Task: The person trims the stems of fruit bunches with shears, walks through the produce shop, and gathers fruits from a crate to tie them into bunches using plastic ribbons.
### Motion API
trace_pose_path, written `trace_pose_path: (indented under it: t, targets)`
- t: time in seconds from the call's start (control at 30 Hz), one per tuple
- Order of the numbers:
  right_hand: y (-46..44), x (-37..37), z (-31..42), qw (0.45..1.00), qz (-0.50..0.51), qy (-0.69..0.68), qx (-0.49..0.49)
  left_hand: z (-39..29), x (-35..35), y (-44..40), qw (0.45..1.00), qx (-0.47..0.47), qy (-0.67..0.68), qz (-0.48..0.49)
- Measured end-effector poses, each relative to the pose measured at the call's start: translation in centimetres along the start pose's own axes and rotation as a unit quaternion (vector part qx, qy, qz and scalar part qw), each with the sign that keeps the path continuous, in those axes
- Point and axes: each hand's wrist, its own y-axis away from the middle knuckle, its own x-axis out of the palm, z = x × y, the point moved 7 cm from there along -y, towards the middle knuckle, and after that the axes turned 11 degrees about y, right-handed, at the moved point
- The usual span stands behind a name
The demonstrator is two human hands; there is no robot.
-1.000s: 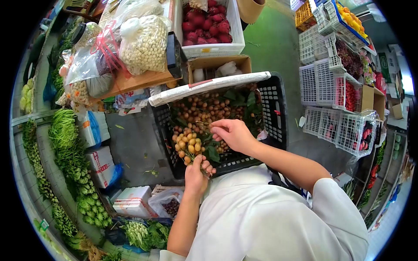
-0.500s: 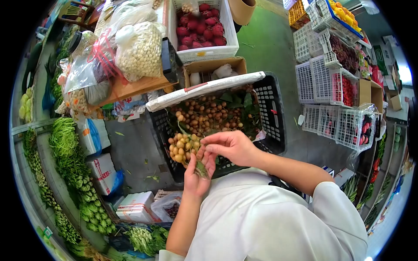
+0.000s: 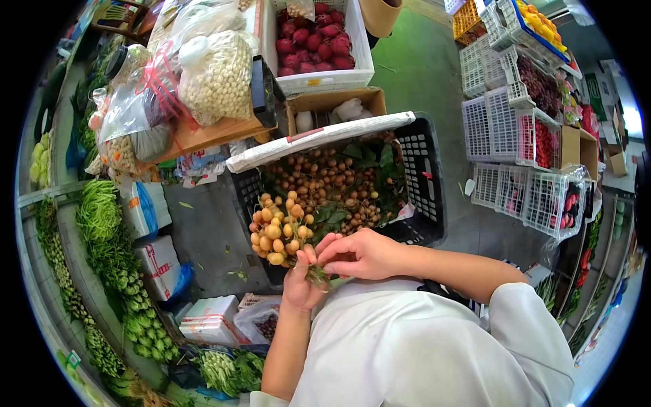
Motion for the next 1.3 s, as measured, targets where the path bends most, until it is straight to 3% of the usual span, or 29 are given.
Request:
trace_pose_path:
  t: [0.1, 0.13, 0.17, 0.27, 0.3, 0.33, 0.4, 0.47, 0.5, 0.53, 0.57, 0.6, 0.63, 0.67, 0.73, 0.77, 0.9, 1.0, 1.07, 1.1, 1.13, 1.23, 1.3]
  targets:
    - [-0.1, 0.4, -0.1, 0.993, -0.057, 0.036, -0.097, -0.3, 0.2, 0.1, 1.000, 0.022, -0.007, 0.003]
    - [0.2, 0.2, 0.2, 0.982, -0.101, 0.042, -0.153, -0.6, -0.7, 0.4, 0.996, 0.046, -0.021, -0.069]
    - [0.1, 0.2, 0.0, 0.989, -0.088, 0.013, -0.122, -0.9, -1.5, 0.6, 0.987, 0.070, -0.034, -0.139]
    - [-0.7, 0.4, -2.6, 0.988, -0.079, -0.097, -0.094, -0.8, -1.4, 1.0, 0.979, 0.056, -0.071, -0.185]
    - [-0.3, 0.8, -4.6, 0.959, -0.036, -0.265, 0.094, -0.8, -2.0, 1.1, 0.979, 0.056, -0.069, -0.185]
    - [-0.1, -0.1, -6.6, 0.928, -0.090, -0.327, 0.153, -1.2, -3.4, 1.7, 0.973, 0.077, -0.049, -0.211]
    - [-0.5, -3.6, -9.6, 0.884, -0.193, -0.412, 0.110, -2.0, -4.6, 2.9, 0.966, 0.099, -0.025, -0.238]
    - [-0.3, -8.2, -13.2, 0.860, -0.316, -0.385, 0.107, -2.0, -3.9, 3.3, 0.976, 0.056, -0.003, -0.210]
    - [-0.3, -9.4, -14.4, 0.839, -0.351, -0.386, 0.156, -1.9, -1.8, 3.3, 0.953, 0.053, -0.054, -0.293]
    - [-0.1, -10.1, -15.6, 0.813, -0.384, -0.386, 0.204, -2.0, -2.2, 3.5, 0.953, 0.055, -0.052, -0.293]
    - [-0.5, -10.1, -17.5, 0.861, -0.349, -0.287, 0.234, -1.9, -2.3, 3.5, 0.967, 0.030, -0.039, -0.250]
    - [-0.9, -9.6, -17.9, 0.861, -0.348, -0.287, 0.235, -1.6, -2.1, 3.5, 0.978, 0.004, -0.027, -0.207]
    - [-1.7, -9.1, -17.0, 0.926, -0.305, -0.071, 0.212, -1.6, -2.0, 3.6, 0.978, 0.004, -0.027, -0.207]
    - [-2.8, -8.1, -15.6, 0.941, -0.247, 0.150, 0.177, -1.5, -1.8, 3.6, 0.977, 0.007, -0.016, -0.212]
    - [-4.8, -5.2, -14.6, 0.940, -0.177, 0.226, 0.183, -1.3, -1.6, 3.1, 0.977, 0.012, -0.006, -0.212]
    - [-5.8, -4.0, -14.7, 0.908, -0.201, 0.346, 0.123, -1.2, -1.7, 3.0, 0.975, 0.025, 0.007, -0.219]
    - [-8.1, -2.6, -15.7, 0.901, -0.170, 0.380, 0.121, -1.4, -1.6, 3.2, 0.973, 0.048, 0.021, -0.226]
    - [-7.1, -3.7, -15.7, 0.922, -0.220, 0.286, 0.144, -1.6, -2.1, 3.8, 0.971, 0.057, 0.016, -0.232]
    - [-5.8, -4.9, -15.9, 0.942, -0.270, 0.143, 0.138, -1.5, -2.7, 3.8, 0.971, 0.053, 0.014, -0.233]
    - [-5.3, -4.8, -16.6, 0.958, -0.233, 0.031, 0.166, -1.5, -2.9, 3.9, 0.970, 0.047, 0.007, -0.237]
    - [-4.8, -5.1, -16.3, 0.958, -0.230, 0.035, 0.167, -1.4, -3.0, 3.9, 0.970, 0.049, 0.011, -0.236]
    - [-3.6, -4.5, -16.0, 0.952, -0.181, -0.139, 0.204, -0.6, -3.4, 3.6, 0.970, 0.032, -0.021, -0.240]
    - [-2.9, -4.6, -13.4, 0.953, -0.167, -0.160, 0.195, -0.3, -3.5, 3.4, 0.968, 0.035, -0.022, -0.246]
